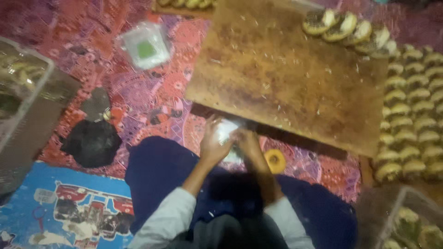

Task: The person sits on the floor and repeatedly picks up round pastries, places them into clear plastic bags, and sets the filled bags into a plastic crate. The person handles the pastries one at a time and arranges the filled bags in rows within the crate.

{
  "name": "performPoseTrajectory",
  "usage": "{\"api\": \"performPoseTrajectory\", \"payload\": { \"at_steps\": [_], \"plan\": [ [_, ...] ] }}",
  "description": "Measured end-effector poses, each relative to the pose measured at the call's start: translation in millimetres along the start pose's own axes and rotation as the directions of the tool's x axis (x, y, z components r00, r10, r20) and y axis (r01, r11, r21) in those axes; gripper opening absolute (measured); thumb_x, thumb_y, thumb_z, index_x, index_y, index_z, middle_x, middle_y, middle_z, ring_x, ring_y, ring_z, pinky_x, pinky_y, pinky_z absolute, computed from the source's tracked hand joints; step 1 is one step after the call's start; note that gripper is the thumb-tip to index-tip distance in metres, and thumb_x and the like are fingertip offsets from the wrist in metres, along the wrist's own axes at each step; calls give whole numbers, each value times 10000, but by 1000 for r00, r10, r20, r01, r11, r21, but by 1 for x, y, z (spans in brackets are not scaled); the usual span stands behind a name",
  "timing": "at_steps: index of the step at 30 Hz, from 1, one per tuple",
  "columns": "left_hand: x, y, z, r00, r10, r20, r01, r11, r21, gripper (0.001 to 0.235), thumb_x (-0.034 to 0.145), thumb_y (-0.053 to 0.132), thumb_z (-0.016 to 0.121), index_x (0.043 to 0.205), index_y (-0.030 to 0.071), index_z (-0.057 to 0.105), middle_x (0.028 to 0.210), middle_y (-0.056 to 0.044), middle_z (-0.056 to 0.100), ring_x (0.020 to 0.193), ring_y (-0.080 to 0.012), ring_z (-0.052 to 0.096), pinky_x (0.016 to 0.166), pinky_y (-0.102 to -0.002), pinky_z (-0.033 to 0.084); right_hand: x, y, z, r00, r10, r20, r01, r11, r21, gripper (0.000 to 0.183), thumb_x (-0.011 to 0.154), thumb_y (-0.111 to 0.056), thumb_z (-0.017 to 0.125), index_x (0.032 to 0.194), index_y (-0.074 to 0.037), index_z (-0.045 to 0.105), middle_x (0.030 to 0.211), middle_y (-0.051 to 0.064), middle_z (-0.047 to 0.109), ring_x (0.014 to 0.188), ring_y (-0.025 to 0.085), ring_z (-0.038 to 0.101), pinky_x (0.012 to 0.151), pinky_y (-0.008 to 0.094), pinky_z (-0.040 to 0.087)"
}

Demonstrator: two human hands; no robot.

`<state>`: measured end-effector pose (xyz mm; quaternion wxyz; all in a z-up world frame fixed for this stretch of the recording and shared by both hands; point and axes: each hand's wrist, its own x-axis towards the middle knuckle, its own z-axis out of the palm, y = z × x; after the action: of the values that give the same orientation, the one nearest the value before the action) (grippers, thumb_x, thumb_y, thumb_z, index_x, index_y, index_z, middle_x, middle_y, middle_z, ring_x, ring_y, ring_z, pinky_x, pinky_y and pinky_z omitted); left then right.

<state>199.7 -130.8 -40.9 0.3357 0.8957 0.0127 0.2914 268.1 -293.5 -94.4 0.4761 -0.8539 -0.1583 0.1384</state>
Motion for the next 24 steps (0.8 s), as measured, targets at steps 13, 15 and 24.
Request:
{"api": "performPoseTrajectory", "payload": {
  "at_steps": [13,15,24],
  "plan": [
    [8,54,-47,980,143,135,-85,925,-370,102,890,68,729,972,93,672,1005,-122,699,925,-270,702,787,-381,584,-74,-147,-48,954,-228,-194,224,974,-42,454,925,-115,649,1354,0,551,1337,238,614,1232,369,613,1070,438,466],
    [18,64,-49,977,151,-149,-200,893,-403,245,790,70,732,1007,43,621,1191,-232,590,1081,-383,579,829,-488,514,-59,-152,-52,970,-83,-229,148,947,284,611,967,-127,603,1514,-15,353,1506,237,495,1296,336,574,1072,415,445],
    [112,-18,8,719,-422,552,404,-392,-827,235,939,-17,609,1144,98,610,1212,-97,658,1024,-263,651,826,-489,563,-1,-110,-127,992,51,111,-74,973,220,304,948,-218,717,1057,52,803,934,149,820,839,235,769,748,346,616]
  ]
}}
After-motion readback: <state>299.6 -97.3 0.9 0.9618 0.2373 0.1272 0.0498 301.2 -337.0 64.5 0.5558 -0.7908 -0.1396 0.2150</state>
